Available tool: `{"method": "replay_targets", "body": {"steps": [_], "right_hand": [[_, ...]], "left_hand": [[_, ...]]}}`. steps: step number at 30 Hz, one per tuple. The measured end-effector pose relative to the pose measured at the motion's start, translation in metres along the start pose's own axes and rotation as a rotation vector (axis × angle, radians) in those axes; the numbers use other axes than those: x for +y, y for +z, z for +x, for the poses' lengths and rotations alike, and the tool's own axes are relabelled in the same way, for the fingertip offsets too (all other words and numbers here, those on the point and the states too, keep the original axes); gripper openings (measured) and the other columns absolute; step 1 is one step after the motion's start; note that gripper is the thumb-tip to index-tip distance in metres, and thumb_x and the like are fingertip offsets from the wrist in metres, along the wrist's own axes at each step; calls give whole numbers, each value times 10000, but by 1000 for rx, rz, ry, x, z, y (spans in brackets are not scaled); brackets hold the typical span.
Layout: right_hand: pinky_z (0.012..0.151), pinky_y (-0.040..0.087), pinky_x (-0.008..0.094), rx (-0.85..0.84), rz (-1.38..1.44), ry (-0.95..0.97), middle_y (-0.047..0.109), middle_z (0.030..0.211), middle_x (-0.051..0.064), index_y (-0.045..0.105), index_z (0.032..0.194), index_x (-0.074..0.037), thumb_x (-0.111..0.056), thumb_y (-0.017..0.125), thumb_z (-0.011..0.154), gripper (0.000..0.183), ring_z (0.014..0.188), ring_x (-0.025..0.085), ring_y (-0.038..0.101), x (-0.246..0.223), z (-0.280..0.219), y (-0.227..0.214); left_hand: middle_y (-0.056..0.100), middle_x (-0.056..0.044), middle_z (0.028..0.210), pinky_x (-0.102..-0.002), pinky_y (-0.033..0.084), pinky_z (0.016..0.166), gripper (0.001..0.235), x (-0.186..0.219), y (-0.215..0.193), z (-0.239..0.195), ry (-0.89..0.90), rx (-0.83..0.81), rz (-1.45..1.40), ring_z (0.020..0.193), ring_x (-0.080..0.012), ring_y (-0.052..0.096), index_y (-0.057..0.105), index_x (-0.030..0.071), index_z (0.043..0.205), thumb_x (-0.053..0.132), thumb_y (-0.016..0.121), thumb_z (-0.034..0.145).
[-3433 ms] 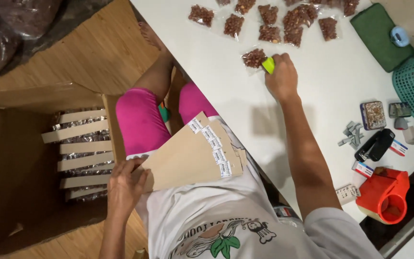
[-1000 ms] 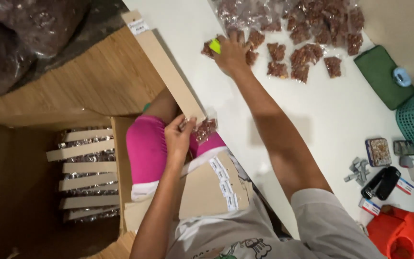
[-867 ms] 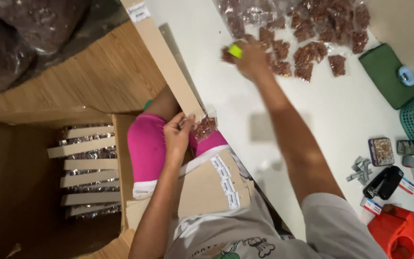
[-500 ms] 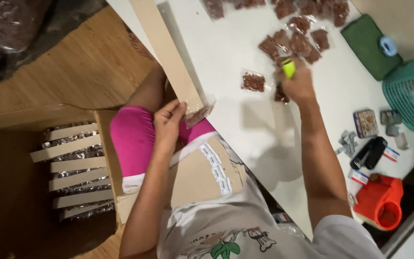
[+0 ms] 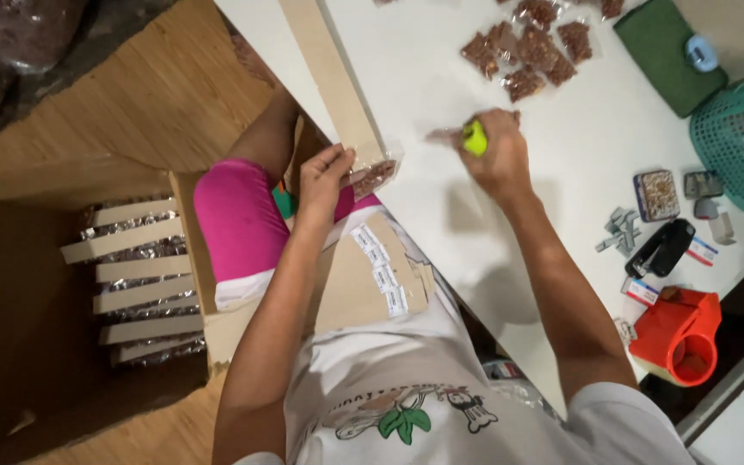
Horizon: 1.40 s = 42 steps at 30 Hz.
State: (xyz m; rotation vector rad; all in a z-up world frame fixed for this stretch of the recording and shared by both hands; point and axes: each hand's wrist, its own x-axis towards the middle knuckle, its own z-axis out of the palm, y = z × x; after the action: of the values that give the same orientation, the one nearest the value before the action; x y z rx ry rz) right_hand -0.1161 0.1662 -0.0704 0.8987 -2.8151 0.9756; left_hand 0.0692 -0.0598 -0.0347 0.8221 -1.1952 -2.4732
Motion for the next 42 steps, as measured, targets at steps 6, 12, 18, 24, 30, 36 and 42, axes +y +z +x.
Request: {"method": "replay_targets", "body": {"steps": [6, 12, 18, 24, 30, 36, 42], "right_hand": [[1011, 527, 453, -196, 0, -73, 552, 1314, 131, 676, 1138, -76, -19, 800, 728, 432, 1153, 406, 639, -17, -57, -20], [953, 568, 413, -86, -69, -226, 564, 1257, 144, 716, 1035, -72, -37, 890, 746, 340, 1015, 351, 708, -47, -63, -14], [848, 608, 520, -147, -238, -77, 511, 1277, 106, 611, 1078, -107, -136, 891, 650, 512, 1016, 402, 676, -48, -70, -1], [778, 532, 391, -53, 298, -258, 693, 912, 131, 676, 1062, -104, -97, 765, 877, 206, 823, 311, 671, -44, -31, -33], [663, 537, 242, -246, 650, 93, 706, 810, 35, 748, 982, -72, -76, 824, 814, 185, 689, 94, 623, -82, 17, -23], [523, 583, 240, -223, 818, 256, 698, 748, 109, 712, 989, 4, -10, 829, 797, 225, 570, 123, 669, -61, 25, 7], [475, 578, 285, -207, 809, 317, 671, 717, 120, 694, 980, 3, -54, 811, 845, 188, 538, 179, 673, -71, 23, -1]], "left_hand": [[545, -28, 856, -383, 650, 856, 271, -12, -4, 8, 63, -16, 51, 817, -162, 682, 700, -52, 1173, 108, 676, 956], [729, -93, 974, -401, 656, 835, 236, -49, -49, 81, 190, -49, 237, 909, -188, 738, 743, 43, 1187, 177, 694, 1000], [739, -61, 979, -343, 641, 849, 239, -29, -42, 78, 246, -43, 301, 904, -140, 718, 747, 82, 1199, 190, 685, 995], [741, -58, 983, -337, 637, 840, 251, -49, -33, 75, 216, -108, 230, 882, -123, 696, 748, 64, 1198, 186, 724, 980], [717, -5, 889, -229, 618, 793, 254, -21, 9, 30, 160, -170, 228, 806, -73, 699, 756, 62, 1139, 204, 748, 929], [717, -51, 880, -343, 618, 816, 292, -23, 19, 26, 118, -83, 195, 809, -149, 682, 775, 45, 1080, 291, 723, 930], [731, -23, 660, -239, 527, 593, 162, -11, 36, 14, 332, -31, 488, 670, -52, 608, 817, 105, 953, 232, 721, 926]]}}
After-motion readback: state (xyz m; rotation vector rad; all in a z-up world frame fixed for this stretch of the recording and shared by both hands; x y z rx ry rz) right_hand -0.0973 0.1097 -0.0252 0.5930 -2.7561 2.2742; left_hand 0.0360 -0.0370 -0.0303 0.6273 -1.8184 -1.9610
